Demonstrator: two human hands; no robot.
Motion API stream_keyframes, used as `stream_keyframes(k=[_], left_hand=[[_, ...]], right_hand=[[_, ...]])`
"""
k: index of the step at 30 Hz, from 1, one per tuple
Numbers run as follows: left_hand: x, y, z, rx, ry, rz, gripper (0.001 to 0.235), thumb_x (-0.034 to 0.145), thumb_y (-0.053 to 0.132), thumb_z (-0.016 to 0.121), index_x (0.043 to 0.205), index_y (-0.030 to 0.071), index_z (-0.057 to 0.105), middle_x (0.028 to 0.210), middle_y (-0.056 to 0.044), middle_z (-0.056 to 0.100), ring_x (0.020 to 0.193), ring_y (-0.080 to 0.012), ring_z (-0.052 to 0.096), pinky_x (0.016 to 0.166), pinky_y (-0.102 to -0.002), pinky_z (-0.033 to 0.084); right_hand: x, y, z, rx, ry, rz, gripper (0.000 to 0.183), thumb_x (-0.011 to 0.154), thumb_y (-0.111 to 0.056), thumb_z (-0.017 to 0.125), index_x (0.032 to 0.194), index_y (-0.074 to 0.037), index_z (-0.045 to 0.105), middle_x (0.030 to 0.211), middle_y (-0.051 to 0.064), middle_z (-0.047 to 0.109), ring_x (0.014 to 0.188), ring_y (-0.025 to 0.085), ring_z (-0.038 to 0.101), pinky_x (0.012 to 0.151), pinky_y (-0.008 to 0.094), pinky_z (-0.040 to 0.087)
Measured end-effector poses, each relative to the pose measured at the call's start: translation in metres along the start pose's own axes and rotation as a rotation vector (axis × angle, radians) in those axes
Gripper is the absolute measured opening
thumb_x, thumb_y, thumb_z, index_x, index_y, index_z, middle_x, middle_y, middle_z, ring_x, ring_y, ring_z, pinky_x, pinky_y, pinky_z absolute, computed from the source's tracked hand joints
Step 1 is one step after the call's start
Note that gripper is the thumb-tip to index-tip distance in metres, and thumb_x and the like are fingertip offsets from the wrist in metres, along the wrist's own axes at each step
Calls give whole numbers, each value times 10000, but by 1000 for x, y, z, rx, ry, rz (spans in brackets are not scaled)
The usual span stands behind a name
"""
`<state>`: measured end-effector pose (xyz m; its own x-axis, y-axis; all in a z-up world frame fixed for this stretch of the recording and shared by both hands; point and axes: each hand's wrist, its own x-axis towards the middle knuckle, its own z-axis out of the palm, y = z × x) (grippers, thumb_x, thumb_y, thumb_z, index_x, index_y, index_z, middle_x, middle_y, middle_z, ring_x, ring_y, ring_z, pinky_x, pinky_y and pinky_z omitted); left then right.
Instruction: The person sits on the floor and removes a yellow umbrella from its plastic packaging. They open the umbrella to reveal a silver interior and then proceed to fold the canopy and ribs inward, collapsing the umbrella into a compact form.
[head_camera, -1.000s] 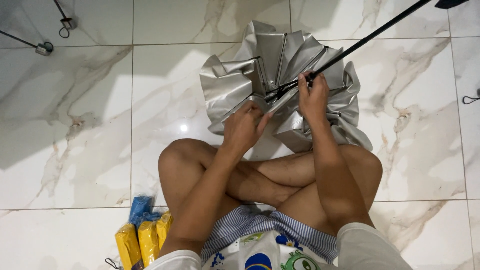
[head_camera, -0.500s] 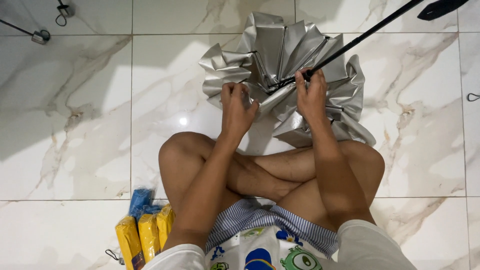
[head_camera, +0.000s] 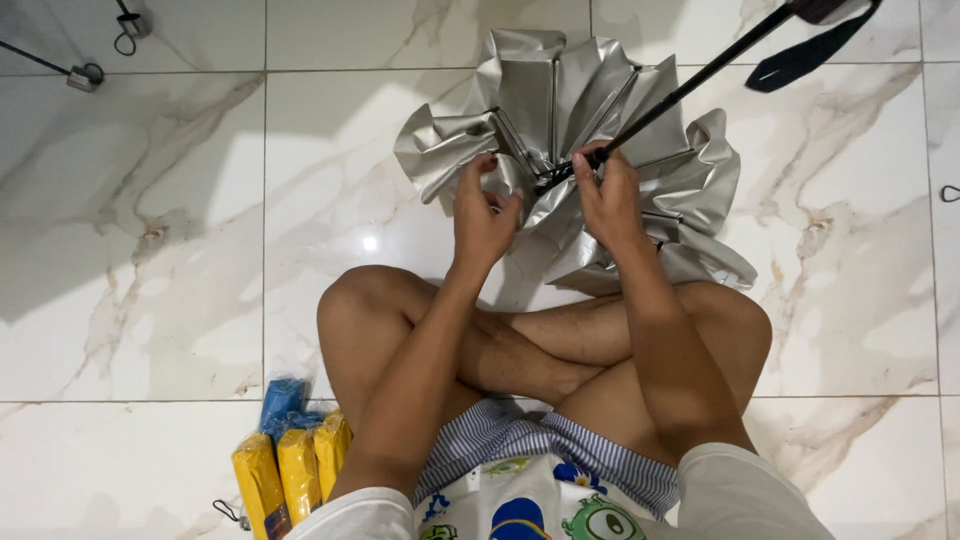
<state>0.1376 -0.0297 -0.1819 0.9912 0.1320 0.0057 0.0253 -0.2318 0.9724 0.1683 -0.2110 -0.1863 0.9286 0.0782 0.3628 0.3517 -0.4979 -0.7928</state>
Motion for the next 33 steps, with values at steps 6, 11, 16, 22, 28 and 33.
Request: stream_keyframes(k=[6,11,16,22,28,33], left_hand=[[0,0,2,106,-119,62,754,720,-73,571,1431,-1,329,1263,-262,424,1028,-428,581,818,-442,501],[-15,31,-5,111,-389,8,909,685,-58,583,1500,118,222,1383,-296,290,1294,-517,373,1041,-525,415],[-20,27,4,217,-581,19,903,706,9,595,1508,211,234,1465,-286,182,1123,-511,543,927,-542,494],[-25,34,-2,197,-617,64,831,755,36,574,1506,154,238,1435,-301,230,1251,-524,430,994,-538,451],[-32,48,-11,449,-506,186,406,809,4,552,1174,103,404,1190,-214,362,701,-464,651,635,-509,543],[-26,60,-23,677,-535,308,103,842,65,591,931,117,591,1028,-101,473,687,-347,670,550,-427,529]], right_hand=[[-7,5,12,3,-22,-16,219,1005,-219,552,1035,-3,544,939,211,611,924,418,605,845,489,442],[-6,3,16,-3,-23,-45,294,978,-263,596,1096,-9,505,966,215,607,948,425,596,859,498,435],[-4,-2,17,-9,-27,-77,345,967,-276,598,1138,0,484,966,238,612,945,444,598,844,503,447],[0,-5,12,-13,1,-7,343,1024,-343,506,1046,-7,570,887,195,620,879,401,619,815,460,457],[3,-1,11,-19,71,109,217,981,-250,563,1028,-40,594,802,183,590,818,380,611,766,448,461],[6,4,7,19,112,161,177,971,-212,568,1014,-42,592,768,132,570,774,288,595,732,402,470]])
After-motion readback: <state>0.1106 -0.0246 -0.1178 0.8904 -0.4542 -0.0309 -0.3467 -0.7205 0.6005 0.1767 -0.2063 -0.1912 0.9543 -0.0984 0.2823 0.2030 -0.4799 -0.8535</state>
